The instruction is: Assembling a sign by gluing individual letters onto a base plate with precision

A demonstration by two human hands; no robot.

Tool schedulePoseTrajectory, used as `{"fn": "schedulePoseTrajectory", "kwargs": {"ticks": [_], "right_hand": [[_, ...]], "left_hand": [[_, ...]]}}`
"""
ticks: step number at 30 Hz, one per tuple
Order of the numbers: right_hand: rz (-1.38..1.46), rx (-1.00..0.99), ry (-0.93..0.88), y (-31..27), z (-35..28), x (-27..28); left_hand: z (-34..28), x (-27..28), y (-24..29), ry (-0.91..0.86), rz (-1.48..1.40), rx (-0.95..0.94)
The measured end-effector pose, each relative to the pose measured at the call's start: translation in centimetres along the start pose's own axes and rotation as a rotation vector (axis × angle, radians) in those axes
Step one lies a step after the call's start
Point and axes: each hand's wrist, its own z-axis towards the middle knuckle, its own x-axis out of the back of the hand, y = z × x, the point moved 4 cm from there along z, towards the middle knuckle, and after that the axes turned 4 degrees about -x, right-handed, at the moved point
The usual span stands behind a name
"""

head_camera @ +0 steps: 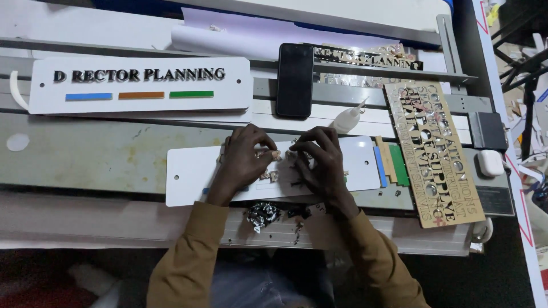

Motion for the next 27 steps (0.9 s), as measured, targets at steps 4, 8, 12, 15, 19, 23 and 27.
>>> {"fn": "schedulePoseTrajectory", "kwargs": {"ticks": [4,8,12,15,19,23,27], "right_hand": [[-0.066,0.041,-0.075,0.6,-0.4,-1.1],[-0.156,0.079,-0.133,0.4,-0.5,-1.7],[-0.166,0.109,-0.147,0.6,-0.9,-2.3],[-0.23,0.152,-0.127,0.7,-1.0,-2.4],[-0.213,0.139,-0.137,0.4,-0.9,-2.3],[-0.217,0.142,-0.142,0.6,-0.9,-2.2],[-0.206,0.144,-0.141,1.6,-1.3,-2.8]], "left_hand": [[-0.1,0.7,1.0,-0.024,0.001,-0.016],[-0.3,0.9,1.2,-0.019,-0.023,0.01],[-0.4,0.9,1.2,-0.012,-0.023,-0.001],[-0.5,1.3,1.7,-0.011,-0.035,0.001],[-0.3,0.7,0.6,0.005,-0.037,-0.018],[-0.3,0.6,0.5,-0.008,-0.002,-0.01],[-0.3,0.3,0.3,-0.001,-0.009,-0.011]]}}
